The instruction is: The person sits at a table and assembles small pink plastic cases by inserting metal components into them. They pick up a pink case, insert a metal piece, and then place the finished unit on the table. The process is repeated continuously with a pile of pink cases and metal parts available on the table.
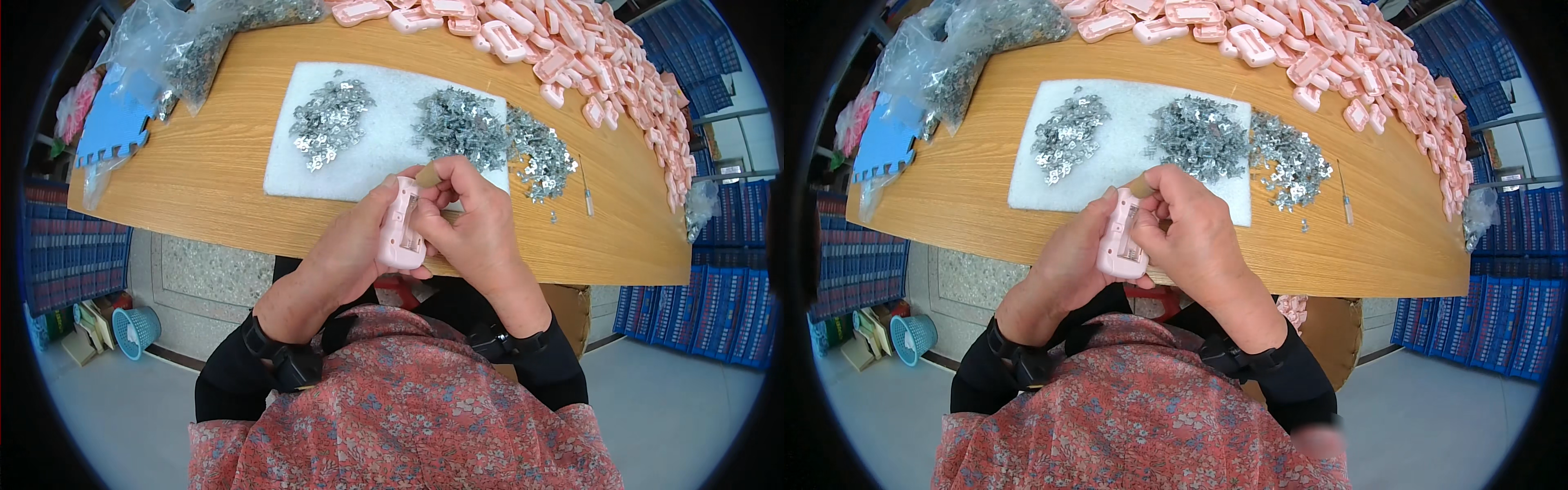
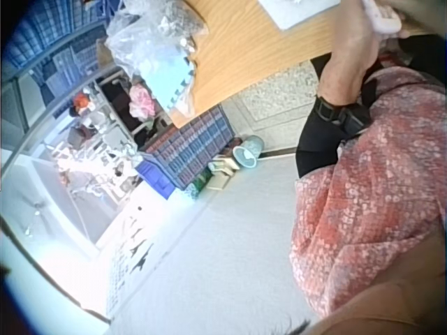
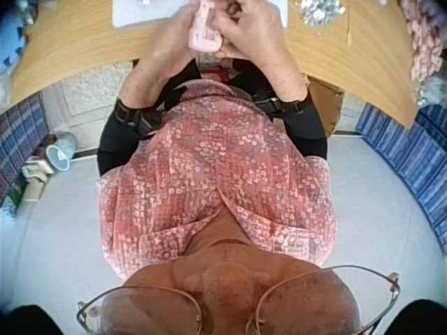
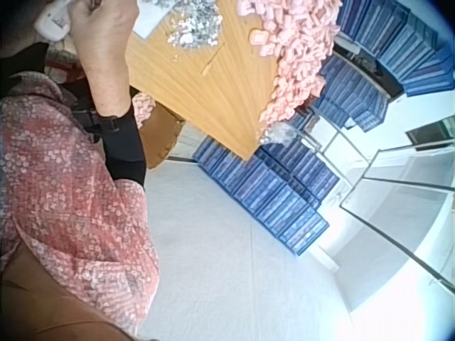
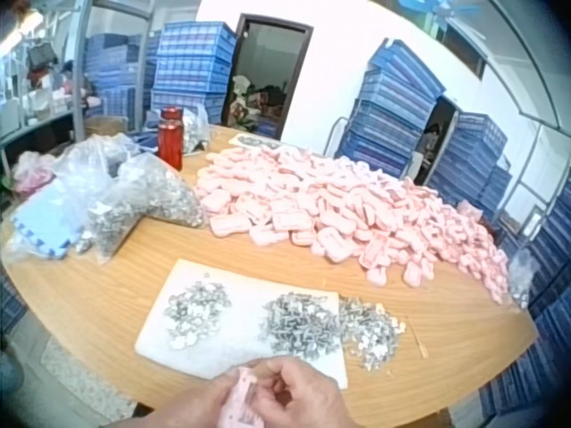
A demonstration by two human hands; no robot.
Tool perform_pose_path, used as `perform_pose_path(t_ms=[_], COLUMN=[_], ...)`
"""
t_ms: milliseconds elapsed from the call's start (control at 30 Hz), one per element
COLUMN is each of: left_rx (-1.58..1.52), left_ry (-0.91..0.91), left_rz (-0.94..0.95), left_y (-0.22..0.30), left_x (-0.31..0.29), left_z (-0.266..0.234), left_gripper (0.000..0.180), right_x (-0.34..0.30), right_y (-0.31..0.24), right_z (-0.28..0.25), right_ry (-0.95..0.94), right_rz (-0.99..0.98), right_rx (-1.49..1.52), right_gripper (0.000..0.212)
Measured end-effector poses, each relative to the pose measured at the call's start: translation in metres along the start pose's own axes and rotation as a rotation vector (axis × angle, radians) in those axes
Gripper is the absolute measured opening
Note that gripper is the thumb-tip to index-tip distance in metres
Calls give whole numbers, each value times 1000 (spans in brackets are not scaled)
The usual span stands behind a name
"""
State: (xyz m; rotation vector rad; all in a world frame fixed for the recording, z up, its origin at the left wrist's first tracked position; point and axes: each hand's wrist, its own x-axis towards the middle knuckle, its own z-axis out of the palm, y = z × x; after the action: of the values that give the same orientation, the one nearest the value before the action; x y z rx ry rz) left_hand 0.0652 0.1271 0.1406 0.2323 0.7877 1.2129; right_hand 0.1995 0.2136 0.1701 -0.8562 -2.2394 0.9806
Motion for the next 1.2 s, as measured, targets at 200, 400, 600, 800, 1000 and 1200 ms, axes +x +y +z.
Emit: perform_pose_path(t_ms=[200,400,600,800,1000,1200], left_rx=[-55,-28,15,-30,-14,-7], left_ry=[-23,39,40,16,-20,-13], left_rz=[-21,-33,-49,-25,-25,-33], left_y=[-1,2,5,0,0,0], left_x=[2,0,0,2,5,4], left_z=[-7,-1,2,-5,-7,-8], left_gripper=[50,50,48,52,52,52], right_x=[4,4,4,5,3,2], right_y=[3,9,7,1,-1,3], right_z=[-7,-3,-1,-8,-5,-3], right_ry=[-28,-41,-44,4,-39,-16], right_rz=[37,-26,-175,-95,-39,-89], right_rx=[44,-8,-175,-95,-40,-46], right_gripper=[24,24,21,18,16,16])
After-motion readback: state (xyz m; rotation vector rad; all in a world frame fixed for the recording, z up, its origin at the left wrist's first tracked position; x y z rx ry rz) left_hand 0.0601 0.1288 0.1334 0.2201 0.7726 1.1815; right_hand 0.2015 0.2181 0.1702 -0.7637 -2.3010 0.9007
